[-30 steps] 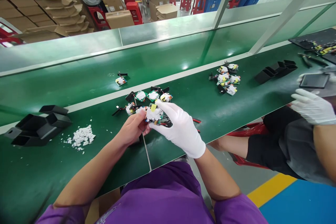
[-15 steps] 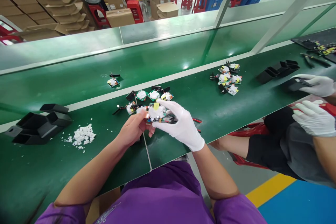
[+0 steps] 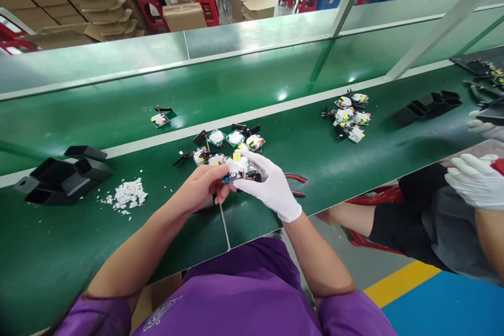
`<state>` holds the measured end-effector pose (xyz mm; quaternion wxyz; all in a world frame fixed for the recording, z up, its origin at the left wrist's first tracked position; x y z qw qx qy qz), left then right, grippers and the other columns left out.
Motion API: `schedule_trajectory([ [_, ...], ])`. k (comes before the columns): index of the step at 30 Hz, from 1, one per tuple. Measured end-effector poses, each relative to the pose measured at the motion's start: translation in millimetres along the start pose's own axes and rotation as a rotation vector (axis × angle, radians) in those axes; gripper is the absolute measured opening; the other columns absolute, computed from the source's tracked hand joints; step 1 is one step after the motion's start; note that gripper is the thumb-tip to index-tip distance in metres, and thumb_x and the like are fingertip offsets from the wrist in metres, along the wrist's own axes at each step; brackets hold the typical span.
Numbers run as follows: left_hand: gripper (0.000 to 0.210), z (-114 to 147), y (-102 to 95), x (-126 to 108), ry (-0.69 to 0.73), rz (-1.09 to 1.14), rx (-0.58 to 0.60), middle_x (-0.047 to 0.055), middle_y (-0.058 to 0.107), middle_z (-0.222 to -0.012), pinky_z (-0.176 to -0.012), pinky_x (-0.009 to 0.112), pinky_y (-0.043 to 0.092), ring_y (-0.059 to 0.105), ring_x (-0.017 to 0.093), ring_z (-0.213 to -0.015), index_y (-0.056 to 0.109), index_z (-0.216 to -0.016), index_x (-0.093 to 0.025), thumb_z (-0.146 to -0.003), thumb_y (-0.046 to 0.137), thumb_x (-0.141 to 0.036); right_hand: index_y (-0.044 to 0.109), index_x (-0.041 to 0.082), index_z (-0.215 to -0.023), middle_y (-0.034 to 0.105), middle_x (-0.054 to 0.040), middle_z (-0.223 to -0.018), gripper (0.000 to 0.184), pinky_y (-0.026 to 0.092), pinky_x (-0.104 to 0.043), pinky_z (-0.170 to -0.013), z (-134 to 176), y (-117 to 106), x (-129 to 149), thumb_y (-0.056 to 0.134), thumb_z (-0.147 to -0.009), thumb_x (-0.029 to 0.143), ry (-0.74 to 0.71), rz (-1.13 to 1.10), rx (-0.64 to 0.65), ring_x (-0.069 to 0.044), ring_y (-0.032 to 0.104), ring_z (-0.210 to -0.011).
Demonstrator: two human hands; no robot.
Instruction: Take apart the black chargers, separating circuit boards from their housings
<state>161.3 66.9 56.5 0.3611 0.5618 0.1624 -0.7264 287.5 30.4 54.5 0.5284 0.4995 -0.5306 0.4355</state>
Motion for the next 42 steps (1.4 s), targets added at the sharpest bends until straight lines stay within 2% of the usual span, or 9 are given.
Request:
schedule_trajectory([
  [6, 0.047, -4.5, 1.7, 9.8, -0.014, 0.174, 0.001, -0.002, 0.049, -0.044, -0.039, 0.021, 0.031, 0.044, 0.008, -0.039, 0.065, -0.062, -0.012, -0.075, 0.064, -0.057, 0.068, 0.027, -0.128, 0.072, -0.0068, -0.129, 0.060, 0.054, -0.041, -0.106, -1.2, -5.0, 4.4, 0.083, -0.076, 0.051, -0.145, 0.037, 0.045, -0.028, 0.068, -0.118],
  [11, 0.047, -4.6, 2.7, 8.4, 0.020, 0.332, 0.093, -0.001, 0.051, -0.048, -0.042, 0.023, 0.033, 0.044, 0.009, -0.040, 0.063, -0.063, -0.013, -0.076, 0.065, -0.058, 0.051, 0.032, -0.148, 0.074, -0.0089, -0.122, 0.074, 0.063, -0.049, -0.089, -1.4, -3.4, -24.2, 0.052, -0.088, 0.076, -0.127, -0.159, 0.111, -0.028, 0.074, -0.104],
  [16, 0.047, -2.4, 11.1, 12.6, 0.012, 0.311, 0.196, -0.004, 0.045, -0.050, -0.044, 0.024, 0.029, 0.042, 0.009, -0.041, 0.059, -0.066, -0.014, -0.076, 0.067, -0.060, 0.061, 0.029, -0.136, 0.073, -0.0090, -0.125, 0.068, 0.060, -0.043, -0.098, 5.8, 3.9, -33.3, 0.080, -0.077, 0.058, -0.160, -0.062, 0.066, -0.028, 0.072, -0.114],
  [24, 0.064, 10.6, 4.6, 22.4, 0.044, 0.050, 0.225, -0.004, 0.042, -0.057, -0.053, 0.027, 0.037, 0.044, 0.010, -0.050, 0.059, -0.072, -0.015, -0.081, 0.053, -0.078, 0.058, 0.026, -0.137, 0.062, -0.0131, -0.142, 0.070, 0.056, -0.048, -0.106, 17.2, 15.1, -14.3, 0.079, -0.078, 0.059, -0.292, -0.072, 0.102, -0.032, 0.065, -0.126],
  [28, 0.063, 27.1, -21.5, 23.4, 0.119, -0.434, 0.047, 0.003, 0.060, -0.073, -0.068, 0.032, 0.049, 0.056, 0.016, -0.067, 0.063, -0.082, -0.017, -0.094, 0.036, -0.073, 0.060, 0.028, -0.134, 0.071, -0.0097, -0.130, 0.056, 0.059, -0.045, -0.101, 19.1, 16.6, -16.2, 0.077, -0.085, 0.049, -0.299, -0.107, 0.070, -0.029, 0.072, -0.113],
  [31, 0.051, 45.2, -51.2, 21.1, 0.235, -0.852, -0.246, 0.009, 0.069, -0.109, -0.097, 0.042, 0.051, 0.062, 0.025, -0.104, 0.065, -0.114, -0.019, -0.091, 0.054, -0.063, 0.059, 0.031, -0.136, 0.069, -0.0073, -0.134, 0.051, 0.057, -0.043, -0.103, 22.5, 5.2, -24.0, 0.073, -0.089, 0.044, -0.273, -0.094, -0.051, -0.027, 0.069, -0.118],
  [35, 0.067, 54.2, -62.7, 40.5, 0.234, -1.179, -0.258, 0.014, 0.061, -0.136, -0.112, 0.052, 0.044, 0.052, 0.034, -0.127, 0.057, -0.132, -0.020, -0.076, 0.080, -0.049, 0.059, 0.032, -0.138, 0.062, -0.0064, -0.144, 0.049, 0.052, -0.043, -0.108, 26.8, -5.0, -40.6, 0.069, -0.092, 0.046, -0.192, -0.045, -0.126, -0.028, 0.063, -0.126],
  [38, 0.054, 54.5, -62.3, 50.0, 0.229, -1.191, -0.217, 0.012, 0.066, -0.127, -0.106, 0.050, 0.051, 0.061, 0.030, -0.116, 0.059, -0.127, -0.020, -0.079, 0.079, -0.035, 0.061, 0.031, -0.135, 0.069, -0.0066, -0.132, 0.047, 0.054, -0.041, -0.104, 28.3, -0.7, -45.0, 0.071, -0.091, 0.044, -0.182, -0.065, -0.064, -0.026, 0.067, -0.119],
  [42, 0.050, 63.5, -54.3, 38.9, 0.465, -0.874, -0.218, 0.012, 0.066, -0.128, -0.102, 0.041, 0.055, 0.065, 0.024, -0.118, 0.053, -0.127, -0.022, -0.083, 0.075, -0.030, 0.061, 0.030, -0.132, 0.071, -0.0078, -0.126, 0.050, 0.059, -0.042, -0.095, 33.4, 8.1, -37.8, 0.074, -0.087, 0.047, -0.189, -0.110, 0.026, -0.027, 0.070, -0.113],
])
Point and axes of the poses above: each hand's wrist, its own z-axis away from the middle knuckle, its own y-axis out of the palm, x = y × z, the point moved 7 cm from there along -z, towards the middle knuckle
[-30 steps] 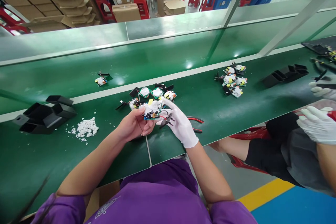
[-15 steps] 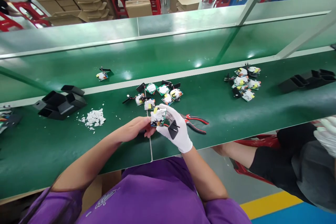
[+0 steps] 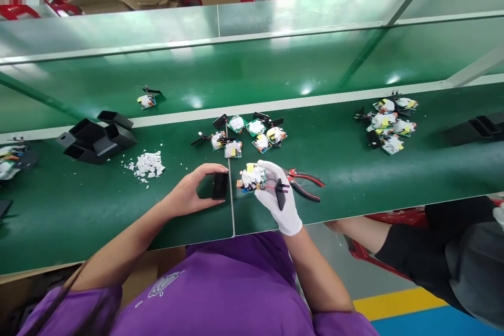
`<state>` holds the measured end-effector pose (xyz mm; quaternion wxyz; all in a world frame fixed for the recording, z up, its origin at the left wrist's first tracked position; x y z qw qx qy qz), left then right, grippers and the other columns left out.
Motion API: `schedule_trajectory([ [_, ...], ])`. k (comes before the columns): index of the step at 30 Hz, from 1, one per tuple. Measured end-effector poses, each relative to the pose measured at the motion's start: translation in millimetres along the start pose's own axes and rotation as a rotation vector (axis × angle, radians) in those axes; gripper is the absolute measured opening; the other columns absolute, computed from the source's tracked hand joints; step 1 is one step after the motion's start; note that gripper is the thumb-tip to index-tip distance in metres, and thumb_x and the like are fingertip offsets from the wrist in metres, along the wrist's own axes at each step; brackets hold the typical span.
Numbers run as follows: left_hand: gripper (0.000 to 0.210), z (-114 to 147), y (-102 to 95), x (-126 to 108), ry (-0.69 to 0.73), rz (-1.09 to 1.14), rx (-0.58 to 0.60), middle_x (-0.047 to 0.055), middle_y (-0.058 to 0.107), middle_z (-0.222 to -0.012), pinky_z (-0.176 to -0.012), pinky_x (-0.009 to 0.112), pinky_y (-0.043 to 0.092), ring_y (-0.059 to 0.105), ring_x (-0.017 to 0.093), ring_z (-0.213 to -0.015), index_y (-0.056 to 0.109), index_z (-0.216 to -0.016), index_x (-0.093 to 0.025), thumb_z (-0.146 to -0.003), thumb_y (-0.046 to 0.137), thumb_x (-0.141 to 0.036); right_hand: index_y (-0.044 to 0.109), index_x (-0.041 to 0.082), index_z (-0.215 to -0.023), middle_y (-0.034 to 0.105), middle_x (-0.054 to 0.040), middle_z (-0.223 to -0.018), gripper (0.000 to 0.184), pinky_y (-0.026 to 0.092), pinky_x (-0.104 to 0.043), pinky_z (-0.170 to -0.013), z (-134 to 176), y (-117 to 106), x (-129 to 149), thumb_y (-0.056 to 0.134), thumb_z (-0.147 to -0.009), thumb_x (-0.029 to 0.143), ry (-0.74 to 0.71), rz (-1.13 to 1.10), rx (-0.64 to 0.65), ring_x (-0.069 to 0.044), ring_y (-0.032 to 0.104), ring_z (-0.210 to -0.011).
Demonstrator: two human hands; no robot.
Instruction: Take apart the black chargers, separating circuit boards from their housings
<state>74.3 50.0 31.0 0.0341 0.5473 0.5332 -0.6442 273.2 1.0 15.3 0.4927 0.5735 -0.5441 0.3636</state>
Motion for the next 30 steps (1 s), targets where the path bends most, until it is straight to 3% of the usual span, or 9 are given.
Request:
schedule_trajectory([
  [4, 0.055, 5.6, -3.0, -4.4, 0.069, 0.281, -0.116, 0.012, 0.067, -0.126, -0.097, 0.038, 0.058, 0.066, 0.024, -0.118, 0.052, -0.127, -0.023, -0.080, 0.079, -0.030, 0.059, 0.030, -0.126, 0.071, -0.0112, -0.129, 0.051, 0.063, -0.046, -0.089, 6.7, 8.0, 8.6, 0.078, -0.083, 0.048, 0.022, 0.041, 0.069, -0.030, 0.072, -0.111],
  [9, 0.056, 9.3, -1.9, -1.2, 0.104, 0.370, -0.151, 0.012, 0.067, -0.126, -0.095, 0.035, 0.058, 0.067, 0.023, -0.117, 0.054, -0.129, -0.025, -0.080, 0.081, -0.027, 0.057, 0.032, -0.126, 0.071, -0.0129, -0.129, 0.049, 0.063, -0.048, -0.088, 12.1, 10.8, 13.2, 0.078, -0.084, 0.042, -0.023, 0.134, 0.078, -0.031, 0.073, -0.112],
  [15, 0.058, 11.8, -10.5, -7.5, 0.204, 0.311, -0.186, 0.014, 0.067, -0.124, -0.098, 0.040, 0.057, 0.066, 0.025, -0.118, 0.051, -0.131, -0.024, -0.081, 0.080, -0.025, 0.056, 0.031, -0.123, 0.072, -0.0130, -0.127, 0.044, 0.063, -0.050, -0.091, 11.6, 17.2, 16.8, 0.075, -0.085, 0.044, -0.040, 0.191, 0.078, -0.031, 0.072, -0.114],
  [21, 0.058, 12.1, -14.0, -16.0, 0.247, 0.187, -0.204, 0.014, 0.068, -0.120, -0.096, 0.042, 0.056, 0.065, 0.026, -0.116, 0.051, -0.133, -0.022, -0.082, 0.078, -0.025, 0.054, 0.033, -0.128, 0.067, -0.0118, -0.137, 0.051, 0.059, -0.052, -0.098, 12.6, 34.9, 21.0, 0.078, -0.083, 0.026, -0.033, 0.164, 0.191, -0.030, 0.068, -0.122],
  [30, 0.062, 13.3, -14.8, -22.5, 0.278, 0.088, -0.188, 0.013, 0.068, -0.120, -0.095, 0.046, 0.053, 0.064, 0.028, -0.112, 0.046, -0.139, -0.023, -0.083, 0.071, -0.022, 0.057, 0.034, -0.131, 0.066, -0.0092, -0.138, 0.061, 0.059, -0.049, -0.097, 7.2, 47.6, 19.4, 0.082, -0.077, 0.018, -0.141, 0.275, 0.335, -0.029, 0.065, -0.125],
])
Point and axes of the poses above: each hand's wrist, its own z-axis away from the middle knuckle, its own y-axis out of the palm, x = y × z, the point moved 7 cm from there along -z, towards the middle knuckle
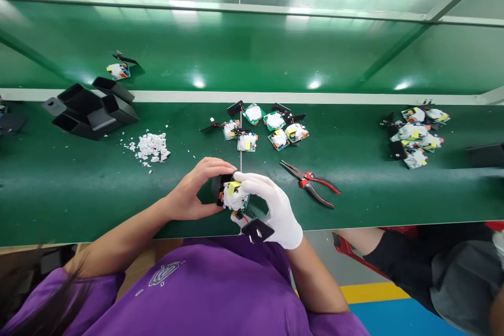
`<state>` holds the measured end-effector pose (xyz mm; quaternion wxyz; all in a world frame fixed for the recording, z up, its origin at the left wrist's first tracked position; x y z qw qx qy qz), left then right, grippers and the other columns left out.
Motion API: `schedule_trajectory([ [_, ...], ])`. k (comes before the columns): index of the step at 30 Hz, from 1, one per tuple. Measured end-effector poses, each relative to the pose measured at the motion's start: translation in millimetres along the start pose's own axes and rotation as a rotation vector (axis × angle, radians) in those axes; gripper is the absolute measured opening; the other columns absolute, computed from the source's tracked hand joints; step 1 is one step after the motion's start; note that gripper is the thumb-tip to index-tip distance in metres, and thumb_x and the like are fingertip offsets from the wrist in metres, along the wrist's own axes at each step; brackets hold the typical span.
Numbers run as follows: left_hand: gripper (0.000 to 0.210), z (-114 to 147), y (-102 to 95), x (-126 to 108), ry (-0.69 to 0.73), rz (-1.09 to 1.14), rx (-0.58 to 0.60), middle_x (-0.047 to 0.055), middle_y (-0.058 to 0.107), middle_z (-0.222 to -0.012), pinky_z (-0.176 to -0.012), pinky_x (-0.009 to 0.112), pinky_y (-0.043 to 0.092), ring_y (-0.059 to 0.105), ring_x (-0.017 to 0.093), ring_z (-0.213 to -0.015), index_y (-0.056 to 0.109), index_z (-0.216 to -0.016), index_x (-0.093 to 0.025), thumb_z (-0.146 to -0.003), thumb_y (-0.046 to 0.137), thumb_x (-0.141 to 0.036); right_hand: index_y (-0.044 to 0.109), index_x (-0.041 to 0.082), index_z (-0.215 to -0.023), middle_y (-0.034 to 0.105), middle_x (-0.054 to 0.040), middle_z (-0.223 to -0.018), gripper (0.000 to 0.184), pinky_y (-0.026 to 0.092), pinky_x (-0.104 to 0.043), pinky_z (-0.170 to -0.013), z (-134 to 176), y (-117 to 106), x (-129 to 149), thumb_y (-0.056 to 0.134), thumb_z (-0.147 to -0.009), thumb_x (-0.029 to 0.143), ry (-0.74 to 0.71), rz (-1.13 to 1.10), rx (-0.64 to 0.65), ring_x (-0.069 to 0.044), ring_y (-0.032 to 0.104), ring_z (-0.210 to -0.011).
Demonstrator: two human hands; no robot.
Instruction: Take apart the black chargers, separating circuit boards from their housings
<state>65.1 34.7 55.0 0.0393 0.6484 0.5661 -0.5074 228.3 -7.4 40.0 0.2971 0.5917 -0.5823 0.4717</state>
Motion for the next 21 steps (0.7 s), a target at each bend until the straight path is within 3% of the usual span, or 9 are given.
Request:
schedule_trajectory([
  [9, 0.073, 7.9, 12.1, 4.4, -0.067, -0.016, 0.014, 0.013, 0.065, -0.122, -0.092, 0.046, 0.053, 0.062, 0.028, -0.105, 0.040, -0.145, -0.023, -0.077, 0.065, -0.027, 0.057, 0.031, -0.131, 0.070, -0.0103, -0.129, 0.057, 0.059, -0.046, -0.097, -2.2, 0.6, -1.5, 0.081, -0.079, 0.028, 0.021, 0.088, -0.034, -0.029, 0.069, -0.115],
  [13, 0.069, 11.4, 13.6, 14.6, -0.125, -0.011, -0.019, 0.012, 0.069, -0.115, -0.087, 0.041, 0.054, 0.063, 0.026, -0.097, 0.047, -0.140, -0.022, -0.079, 0.072, -0.042, 0.057, 0.029, -0.132, 0.071, -0.0105, -0.127, 0.055, 0.061, -0.044, -0.095, -2.1, 5.3, -4.8, 0.080, -0.083, 0.034, 0.066, 0.028, -0.077, -0.028, 0.071, -0.113],
  [16, 0.072, 11.9, 12.5, 20.6, -0.194, -0.009, -0.001, 0.012, 0.071, -0.110, -0.086, 0.041, 0.053, 0.063, 0.027, -0.095, 0.056, -0.130, -0.022, -0.072, 0.080, -0.058, 0.058, 0.028, -0.129, 0.072, -0.0108, -0.125, 0.054, 0.061, -0.045, -0.094, -0.2, 8.1, -9.0, 0.080, -0.082, 0.042, 0.115, 0.015, -0.098, -0.029, 0.072, -0.111],
  [21, 0.066, 9.0, 7.6, 21.7, -0.251, 0.016, -0.001, 0.012, 0.072, -0.108, -0.086, 0.040, 0.053, 0.063, 0.026, -0.094, 0.060, -0.124, -0.022, -0.075, 0.075, -0.063, 0.058, 0.027, -0.126, 0.072, -0.0116, -0.124, 0.051, 0.061, -0.046, -0.095, 1.9, 8.5, -11.7, 0.078, -0.083, 0.048, 0.136, 0.044, -0.141, -0.029, 0.072, -0.111],
])
Point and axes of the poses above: each hand's wrist, its own z-axis away from the middle knuckle, its own y-axis out of the palm, x = y × z, the point moved 7 cm from there along -z, towards the middle knuckle
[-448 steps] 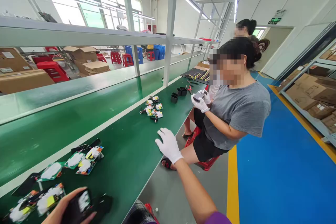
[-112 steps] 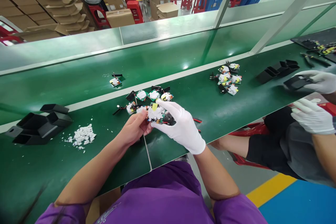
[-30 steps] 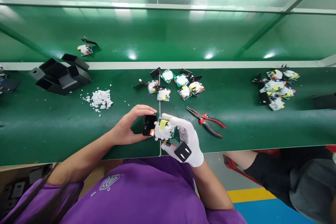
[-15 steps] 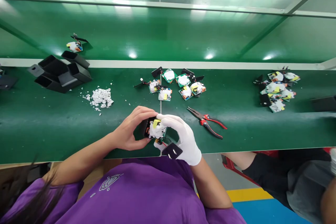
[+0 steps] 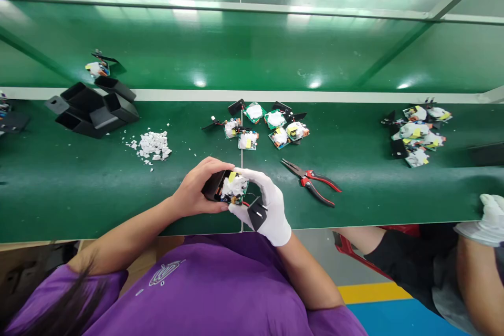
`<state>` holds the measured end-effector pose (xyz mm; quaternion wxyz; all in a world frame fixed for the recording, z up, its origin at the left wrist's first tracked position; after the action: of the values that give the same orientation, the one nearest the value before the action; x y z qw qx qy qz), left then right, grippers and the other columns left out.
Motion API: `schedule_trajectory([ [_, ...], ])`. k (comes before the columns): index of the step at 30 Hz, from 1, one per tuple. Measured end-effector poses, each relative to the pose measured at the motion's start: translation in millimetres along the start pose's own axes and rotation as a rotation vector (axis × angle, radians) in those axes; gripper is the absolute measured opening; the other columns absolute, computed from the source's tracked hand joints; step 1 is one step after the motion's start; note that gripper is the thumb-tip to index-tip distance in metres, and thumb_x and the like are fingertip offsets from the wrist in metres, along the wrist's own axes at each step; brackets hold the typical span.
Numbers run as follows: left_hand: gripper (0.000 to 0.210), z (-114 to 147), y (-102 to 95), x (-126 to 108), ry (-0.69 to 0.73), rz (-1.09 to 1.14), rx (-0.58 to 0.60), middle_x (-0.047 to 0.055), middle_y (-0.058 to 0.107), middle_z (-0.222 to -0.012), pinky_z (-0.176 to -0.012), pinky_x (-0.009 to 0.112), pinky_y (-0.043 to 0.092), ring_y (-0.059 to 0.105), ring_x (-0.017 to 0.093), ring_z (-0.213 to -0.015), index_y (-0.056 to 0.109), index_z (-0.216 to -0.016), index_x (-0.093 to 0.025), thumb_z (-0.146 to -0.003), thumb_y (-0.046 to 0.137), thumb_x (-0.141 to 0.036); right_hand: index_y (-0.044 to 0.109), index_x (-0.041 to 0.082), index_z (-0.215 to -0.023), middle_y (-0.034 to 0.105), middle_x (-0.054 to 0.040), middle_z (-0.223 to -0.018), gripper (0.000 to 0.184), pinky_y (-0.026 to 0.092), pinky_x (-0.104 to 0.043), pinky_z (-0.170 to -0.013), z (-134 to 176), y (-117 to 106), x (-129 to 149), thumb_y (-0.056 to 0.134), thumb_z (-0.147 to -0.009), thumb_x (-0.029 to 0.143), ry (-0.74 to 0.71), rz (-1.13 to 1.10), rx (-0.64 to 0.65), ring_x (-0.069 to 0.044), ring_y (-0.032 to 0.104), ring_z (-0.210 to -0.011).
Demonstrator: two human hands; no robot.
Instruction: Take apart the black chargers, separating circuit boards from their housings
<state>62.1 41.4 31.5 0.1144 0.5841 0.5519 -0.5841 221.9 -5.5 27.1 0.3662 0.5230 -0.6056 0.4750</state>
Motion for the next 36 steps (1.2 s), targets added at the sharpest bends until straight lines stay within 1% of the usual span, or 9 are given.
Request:
schedule_trajectory([
  [3, 0.066, -1.8, -1.3, 1.0, -0.032, 0.037, 0.003, 0.012, 0.071, -0.110, -0.085, 0.039, 0.054, 0.064, 0.026, -0.094, 0.062, -0.122, -0.022, -0.074, 0.076, -0.064, 0.058, 0.027, -0.128, 0.072, -0.0117, -0.125, 0.051, 0.061, -0.045, -0.095, 0.6, 0.4, -0.8, 0.076, -0.085, 0.046, 0.009, 0.019, -0.016, -0.029, 0.072, -0.111],
  [9, 0.049, -2.2, 1.3, -3.8, 0.001, 0.087, 0.042, 0.011, 0.072, -0.112, -0.090, 0.037, 0.051, 0.064, 0.025, -0.099, 0.064, -0.121, -0.022, -0.078, 0.076, -0.042, 0.060, 0.027, -0.123, 0.073, -0.0087, -0.112, 0.051, 0.061, -0.042, -0.087, 4.4, 3.5, -3.2, 0.079, -0.081, 0.049, 0.044, 0.059, -0.068, -0.027, 0.073, -0.098],
  [14, 0.050, 0.3, 12.3, 15.0, -0.309, 0.463, 0.199, 0.008, 0.074, -0.103, -0.075, 0.029, 0.050, 0.064, 0.021, -0.085, 0.070, -0.114, -0.018, -0.081, 0.069, -0.055, 0.067, 0.029, -0.115, 0.070, -0.0073, -0.108, 0.042, 0.060, -0.044, -0.087, -1.5, -4.2, -1.0, 0.081, -0.078, 0.042, 0.033, 0.116, -0.041, -0.027, 0.069, -0.096],
  [21, 0.051, 23.3, 57.0, 21.6, -0.721, 1.178, 0.454, 0.009, 0.075, -0.081, -0.068, 0.032, 0.053, 0.070, 0.023, -0.074, 0.074, -0.094, -0.012, -0.083, 0.061, -0.060, 0.060, 0.029, -0.139, 0.068, -0.0072, -0.117, 0.074, 0.057, -0.040, -0.090, -21.1, 7.1, -3.4, 0.078, -0.076, 0.064, 0.063, -0.182, 0.463, -0.022, 0.067, -0.093],
  [26, 0.069, 28.8, 69.5, -0.2, -0.706, 1.399, 0.639, 0.010, 0.073, -0.071, -0.053, 0.029, 0.050, 0.065, 0.020, -0.054, 0.072, -0.091, -0.008, -0.071, 0.065, -0.074, 0.071, 0.022, -0.125, 0.070, -0.0070, -0.100, 0.078, 0.055, -0.040, -0.089, -29.0, 20.7, -3.7, 0.081, -0.065, 0.072, 0.050, -0.253, 0.592, -0.025, 0.065, -0.093],
  [28, 0.076, 26.9, 68.3, -1.6, -0.711, 1.423, 0.634, 0.010, 0.072, -0.068, -0.048, 0.028, 0.050, 0.061, 0.018, -0.049, 0.070, -0.092, -0.008, -0.064, 0.069, -0.078, 0.071, 0.022, -0.123, 0.070, -0.0069, -0.098, 0.077, 0.056, -0.041, -0.089, -31.1, 21.8, -4.4, 0.084, -0.063, 0.069, 0.086, -0.251, 0.542, -0.026, 0.066, -0.093],
  [31, 0.079, 23.6, 62.5, 5.8, -0.766, 1.387, 0.533, 0.010, 0.073, -0.077, -0.045, 0.027, 0.052, 0.064, 0.019, -0.053, 0.067, -0.104, -0.011, -0.073, 0.059, -0.083, 0.073, 0.023, -0.118, 0.071, -0.0077, -0.103, 0.073, 0.056, -0.044, -0.091, -32.8, 16.9, -6.2, 0.087, -0.061, 0.066, 0.158, -0.294, 0.385, -0.028, 0.068, -0.097],
  [33, 0.076, 16.9, 48.3, 15.3, -0.712, 1.269, 0.323, 0.012, 0.072, -0.100, -0.047, 0.027, 0.055, 0.069, 0.021, -0.070, 0.061, -0.116, -0.017, -0.076, 0.059, -0.082, 0.073, 0.024, -0.116, 0.073, -0.0084, -0.111, 0.065, 0.056, -0.045, -0.095, -33.5, 9.2, -8.8, 0.088, -0.063, 0.060, 0.197, -0.328, 0.232, -0.030, 0.069, -0.104],
  [36, 0.085, 8.6, 17.2, 19.4, -0.483, 0.877, 0.024, 0.012, 0.060, -0.130, -0.061, 0.028, 0.062, 0.066, 0.027, -0.108, 0.049, -0.134, -0.027, -0.066, 0.082, -0.067, 0.070, 0.026, -0.117, 0.074, -0.0078, -0.118, 0.055, 0.057, -0.046, -0.097, -32.2, -3.7, -15.2, 0.088, -0.068, 0.045, 0.213, -0.305, -0.008, -0.029, 0.070, -0.109],
])
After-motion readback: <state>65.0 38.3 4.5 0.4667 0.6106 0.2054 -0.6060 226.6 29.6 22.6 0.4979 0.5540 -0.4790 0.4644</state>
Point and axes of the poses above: each hand's wrist, its own z-axis away from the middle knuckle, its own y-axis out of the palm, x = y × z, the point moved 7 cm from there along -z, towards the middle knuckle
